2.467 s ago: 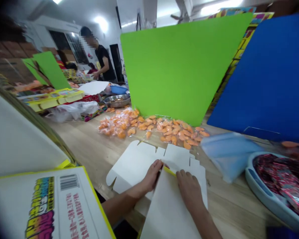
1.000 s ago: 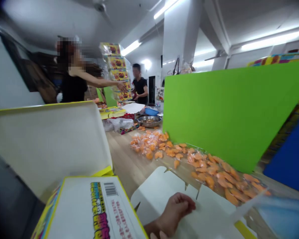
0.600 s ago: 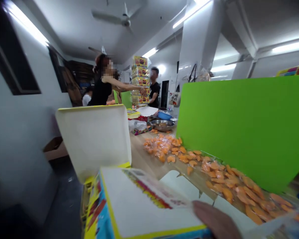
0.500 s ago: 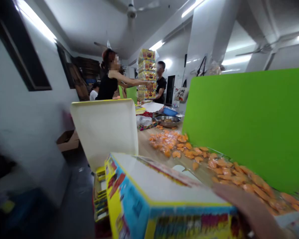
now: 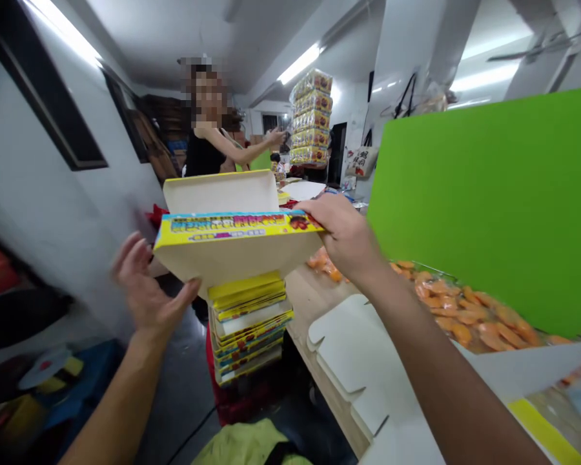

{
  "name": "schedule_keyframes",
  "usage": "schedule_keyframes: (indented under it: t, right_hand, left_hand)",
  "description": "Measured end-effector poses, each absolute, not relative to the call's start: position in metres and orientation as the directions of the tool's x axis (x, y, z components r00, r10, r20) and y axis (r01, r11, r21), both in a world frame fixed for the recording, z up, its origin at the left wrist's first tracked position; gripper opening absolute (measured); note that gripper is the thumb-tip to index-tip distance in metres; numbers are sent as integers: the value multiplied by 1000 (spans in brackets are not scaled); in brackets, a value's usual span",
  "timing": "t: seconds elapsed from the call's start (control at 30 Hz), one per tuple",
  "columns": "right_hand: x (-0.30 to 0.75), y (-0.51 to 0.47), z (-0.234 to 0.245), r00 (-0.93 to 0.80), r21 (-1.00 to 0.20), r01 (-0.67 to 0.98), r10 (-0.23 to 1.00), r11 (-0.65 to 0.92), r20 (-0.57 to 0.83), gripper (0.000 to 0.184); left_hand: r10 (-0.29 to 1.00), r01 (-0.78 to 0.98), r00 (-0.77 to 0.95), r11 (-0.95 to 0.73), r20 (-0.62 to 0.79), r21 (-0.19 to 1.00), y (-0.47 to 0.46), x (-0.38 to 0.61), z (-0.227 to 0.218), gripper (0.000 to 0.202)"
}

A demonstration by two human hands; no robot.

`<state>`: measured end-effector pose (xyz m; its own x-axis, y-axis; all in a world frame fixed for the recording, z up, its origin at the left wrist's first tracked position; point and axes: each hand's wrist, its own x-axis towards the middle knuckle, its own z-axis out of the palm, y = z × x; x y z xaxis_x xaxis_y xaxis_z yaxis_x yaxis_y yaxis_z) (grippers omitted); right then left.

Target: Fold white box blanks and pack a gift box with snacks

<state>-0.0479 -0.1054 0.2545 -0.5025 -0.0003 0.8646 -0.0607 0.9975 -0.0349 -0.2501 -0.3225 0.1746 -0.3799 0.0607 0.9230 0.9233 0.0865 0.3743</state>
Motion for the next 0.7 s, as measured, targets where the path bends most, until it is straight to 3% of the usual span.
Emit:
schedule_keyframes:
  t: [0.1, 0.17, 0.23, 0.37, 0.5, 0.7]
  right_hand:
    - [-67, -100, 260, -484, -67, -93, 13, 993, 875, 29]
    - [-77, -98, 260, -452, -110, -112, 48, 988, 891, 35]
    - [-85, -96, 255, -421, -166, -127, 99, 978, 902, 49]
    - [-91, -85, 223, -446, -319, -108, 241, 942, 862, 72]
    - [-87, -71, 174, -544, -490, -39, 393, 871, 742, 63]
    - [-80, -65, 123, -676, -565, 58, 449, 823, 585, 62]
  left_hand:
    - [123, 942, -321, 144, 939, 303, -299, -260, 164, 50]
    - [83, 926, -361, 147, 929, 347, -287, -265, 152, 32]
    - [24, 906, -400, 163, 916, 391, -280, -269, 141, 26]
    - [-30, 877, -419, 248, 908, 413, -274, -267, 138, 37]
    - [36, 850, -443, 336, 896, 406, -273, -268, 145, 65]
    - [115, 839, -479, 352, 870, 415, -275, -284, 143, 86]
